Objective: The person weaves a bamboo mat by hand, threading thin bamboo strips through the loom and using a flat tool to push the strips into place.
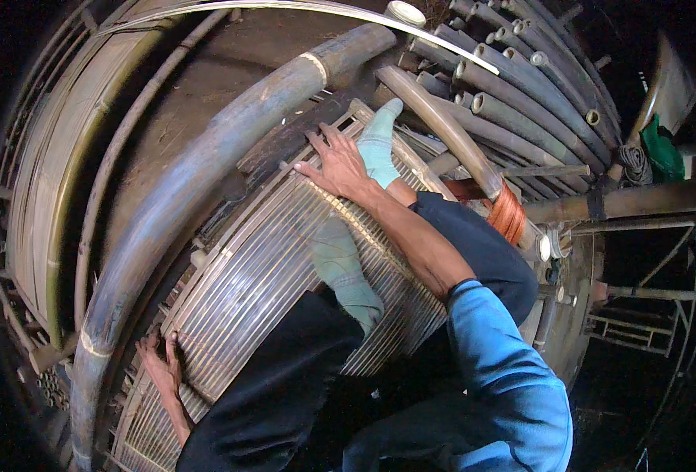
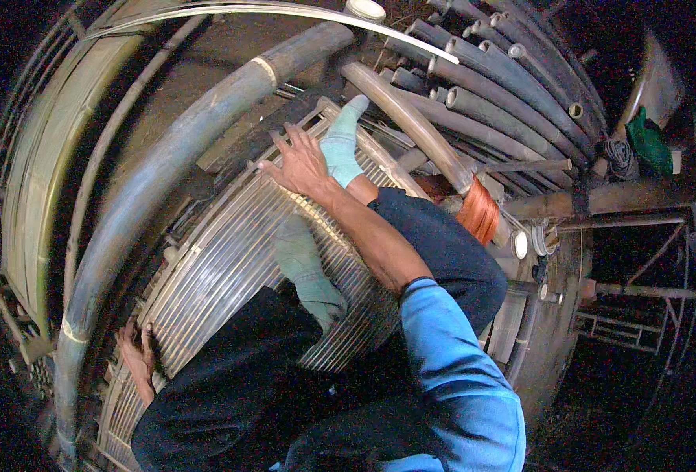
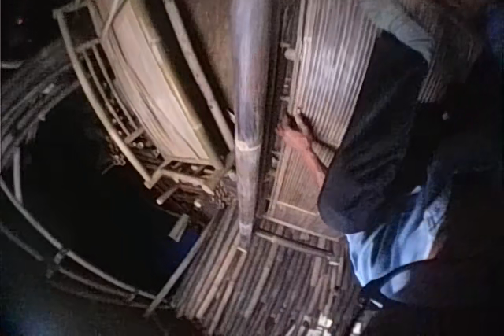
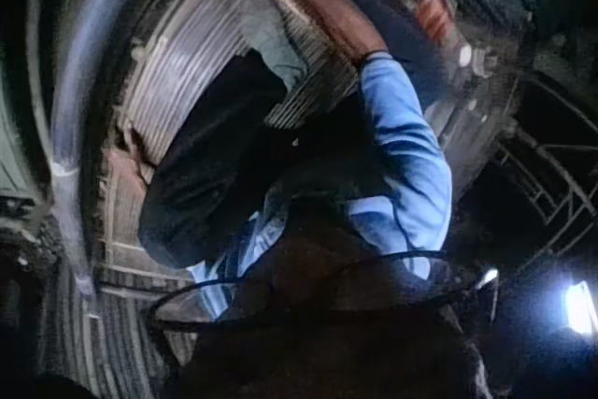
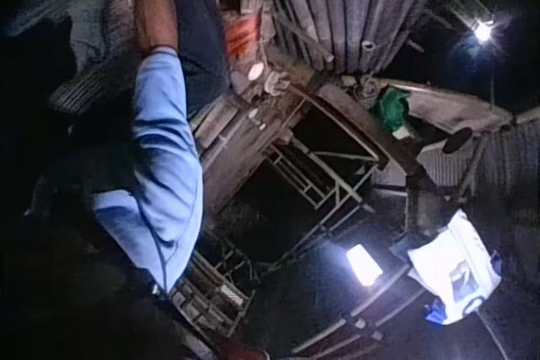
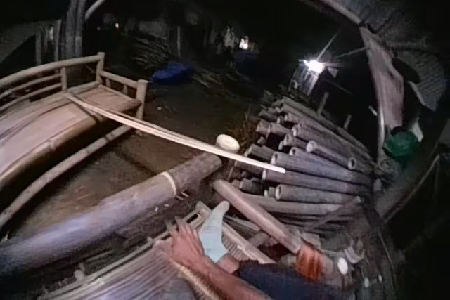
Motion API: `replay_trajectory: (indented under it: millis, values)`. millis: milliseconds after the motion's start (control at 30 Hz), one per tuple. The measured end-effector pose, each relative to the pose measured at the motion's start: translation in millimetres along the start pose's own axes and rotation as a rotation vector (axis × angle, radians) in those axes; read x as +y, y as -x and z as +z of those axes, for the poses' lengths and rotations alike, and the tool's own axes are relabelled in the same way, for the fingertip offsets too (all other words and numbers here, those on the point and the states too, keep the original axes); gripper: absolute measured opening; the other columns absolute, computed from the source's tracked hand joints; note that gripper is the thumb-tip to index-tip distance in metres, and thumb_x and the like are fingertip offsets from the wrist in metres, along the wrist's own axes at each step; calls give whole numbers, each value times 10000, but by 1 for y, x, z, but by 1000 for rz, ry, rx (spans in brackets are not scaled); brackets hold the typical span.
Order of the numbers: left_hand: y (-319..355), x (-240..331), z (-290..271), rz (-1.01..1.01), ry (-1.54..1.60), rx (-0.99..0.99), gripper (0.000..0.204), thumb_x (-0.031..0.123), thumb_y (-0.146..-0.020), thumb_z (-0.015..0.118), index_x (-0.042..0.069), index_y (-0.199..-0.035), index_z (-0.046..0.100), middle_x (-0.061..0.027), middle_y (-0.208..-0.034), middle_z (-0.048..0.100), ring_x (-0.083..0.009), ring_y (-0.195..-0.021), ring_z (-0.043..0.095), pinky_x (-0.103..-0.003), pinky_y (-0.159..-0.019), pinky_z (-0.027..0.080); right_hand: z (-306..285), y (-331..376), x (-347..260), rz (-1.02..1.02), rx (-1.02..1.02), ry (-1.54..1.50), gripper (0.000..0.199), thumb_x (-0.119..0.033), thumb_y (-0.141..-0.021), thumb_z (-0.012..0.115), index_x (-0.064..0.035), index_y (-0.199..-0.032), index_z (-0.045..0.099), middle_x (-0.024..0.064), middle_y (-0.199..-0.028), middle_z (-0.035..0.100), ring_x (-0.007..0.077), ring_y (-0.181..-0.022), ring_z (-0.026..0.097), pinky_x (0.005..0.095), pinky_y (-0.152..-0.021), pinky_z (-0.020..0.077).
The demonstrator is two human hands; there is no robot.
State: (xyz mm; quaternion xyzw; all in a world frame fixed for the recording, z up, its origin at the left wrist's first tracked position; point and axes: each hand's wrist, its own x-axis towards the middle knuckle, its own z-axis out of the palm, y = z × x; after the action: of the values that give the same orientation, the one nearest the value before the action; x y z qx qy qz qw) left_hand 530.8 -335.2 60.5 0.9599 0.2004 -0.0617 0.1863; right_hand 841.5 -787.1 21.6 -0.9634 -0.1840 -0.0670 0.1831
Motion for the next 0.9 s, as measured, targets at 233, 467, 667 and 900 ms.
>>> replay_trajectory:
  millis: [233,467,667,900]
  values:
    - [11,-43,-30,198,-180,399,259,193,-989,587,-15,-1119,671,-287,-1107,596,-471,-1082,528,-544,-991,387,9,-1,-20,-74,-1,26,717,-568,-942,540,4,-1374,526,298,-1423,479,435,-1356,431,493,-1124,353]
    - [21,-23,-44,183,-202,377,265,224,-993,590,6,-1115,675,-263,-1053,593,-458,-1065,525,-547,-975,392,8,10,-22,-24,18,0,679,-543,-933,553,7,-1329,579,279,-1400,522,410,-1347,450,483,-1121,348]
    - [15,-19,-23,123,-221,268,265,223,-993,574,40,-1144,691,-250,-1100,629,-437,-1083,550,-506,-954,423,20,10,-6,-67,108,110,654,-544,-916,577,4,-1269,627,272,-1377,539,403,-1318,476,483,-1089,372]
    - [-12,-6,1,-25,240,278,401,314,-999,564,-33,-1153,693,-245,-1113,696,-355,-1034,654,-413,-963,466,18,1,-52,-194,182,-150,403,-326,-859,725,20,-1065,697,237,-1086,688,404,-1048,630,478,-940,479]
